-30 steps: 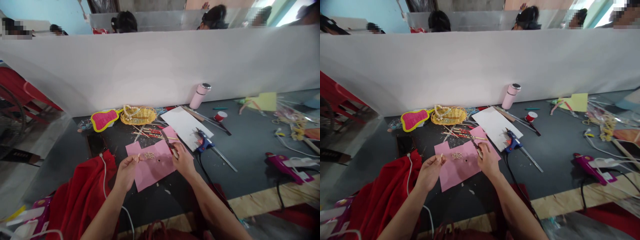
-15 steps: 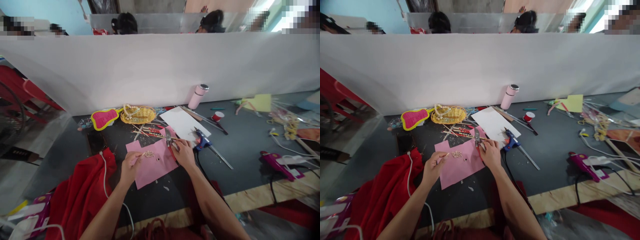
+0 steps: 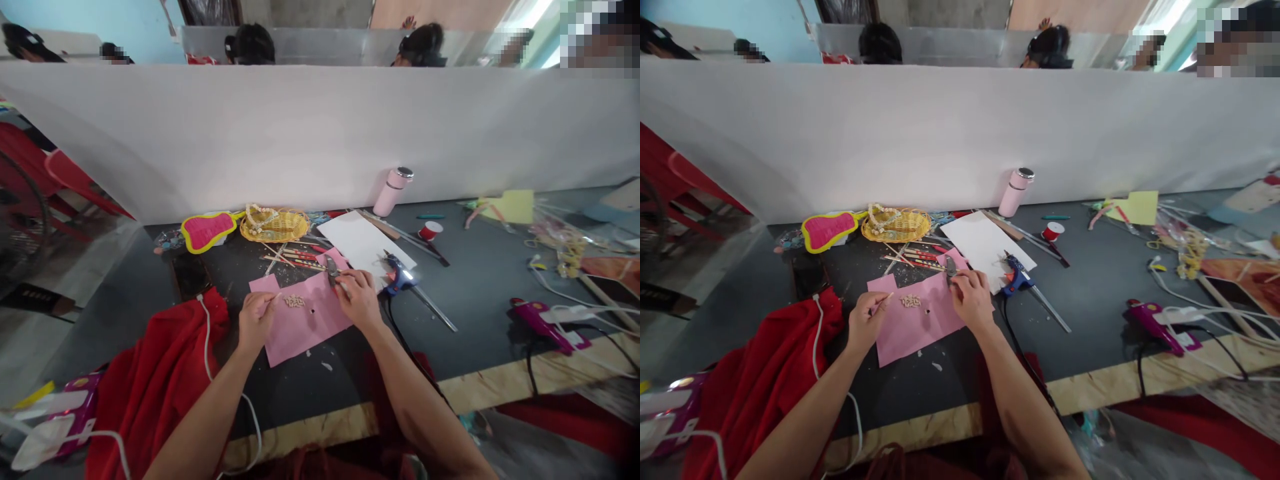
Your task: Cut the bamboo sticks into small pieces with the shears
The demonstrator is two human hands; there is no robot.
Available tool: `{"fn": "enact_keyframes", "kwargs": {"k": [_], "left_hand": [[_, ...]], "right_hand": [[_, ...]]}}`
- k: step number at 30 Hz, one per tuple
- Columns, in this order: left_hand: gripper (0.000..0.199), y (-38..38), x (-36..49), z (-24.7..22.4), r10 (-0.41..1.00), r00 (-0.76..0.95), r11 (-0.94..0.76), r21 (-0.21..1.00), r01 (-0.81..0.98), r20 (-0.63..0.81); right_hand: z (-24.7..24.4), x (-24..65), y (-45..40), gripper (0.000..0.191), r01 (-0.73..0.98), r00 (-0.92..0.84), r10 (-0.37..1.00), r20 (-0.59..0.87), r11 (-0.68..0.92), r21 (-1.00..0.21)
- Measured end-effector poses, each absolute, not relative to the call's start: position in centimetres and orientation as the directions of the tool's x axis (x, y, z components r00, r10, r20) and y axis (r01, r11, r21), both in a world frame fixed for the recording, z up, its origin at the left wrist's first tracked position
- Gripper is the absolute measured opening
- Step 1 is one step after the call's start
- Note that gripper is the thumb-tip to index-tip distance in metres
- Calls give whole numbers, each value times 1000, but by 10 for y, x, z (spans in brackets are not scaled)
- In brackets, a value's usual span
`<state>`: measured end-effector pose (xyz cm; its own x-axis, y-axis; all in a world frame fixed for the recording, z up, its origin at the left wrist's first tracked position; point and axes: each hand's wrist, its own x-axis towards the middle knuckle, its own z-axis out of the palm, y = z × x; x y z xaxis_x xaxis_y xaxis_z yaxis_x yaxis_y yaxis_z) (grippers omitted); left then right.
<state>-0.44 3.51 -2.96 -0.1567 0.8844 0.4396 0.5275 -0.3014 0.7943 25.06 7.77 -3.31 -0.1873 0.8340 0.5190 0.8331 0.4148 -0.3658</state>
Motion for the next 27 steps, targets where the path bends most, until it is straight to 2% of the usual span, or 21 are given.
{"fn": "enact_keyframes", "kwargs": {"k": [4,7,14,19,27], "left_hand": [[10,36,-4,-33,861,-135,-339,750,568,491],[10,35,-3,-34,855,-116,-352,732,583,505],[10,36,-5,-39,845,-132,-362,737,570,518],[10,37,-5,-40,835,-83,-394,698,598,543],[14,32,-5,-31,823,59,-457,595,661,565]], "right_hand": [[-26,235,64,14,741,-451,790,416,591,-320],[-26,224,56,13,711,-534,773,344,630,-313],[-34,205,55,17,758,-525,793,308,600,-256],[-37,191,60,17,806,-473,825,308,547,-227],[-2,196,53,22,751,-514,792,328,601,-274]]}}
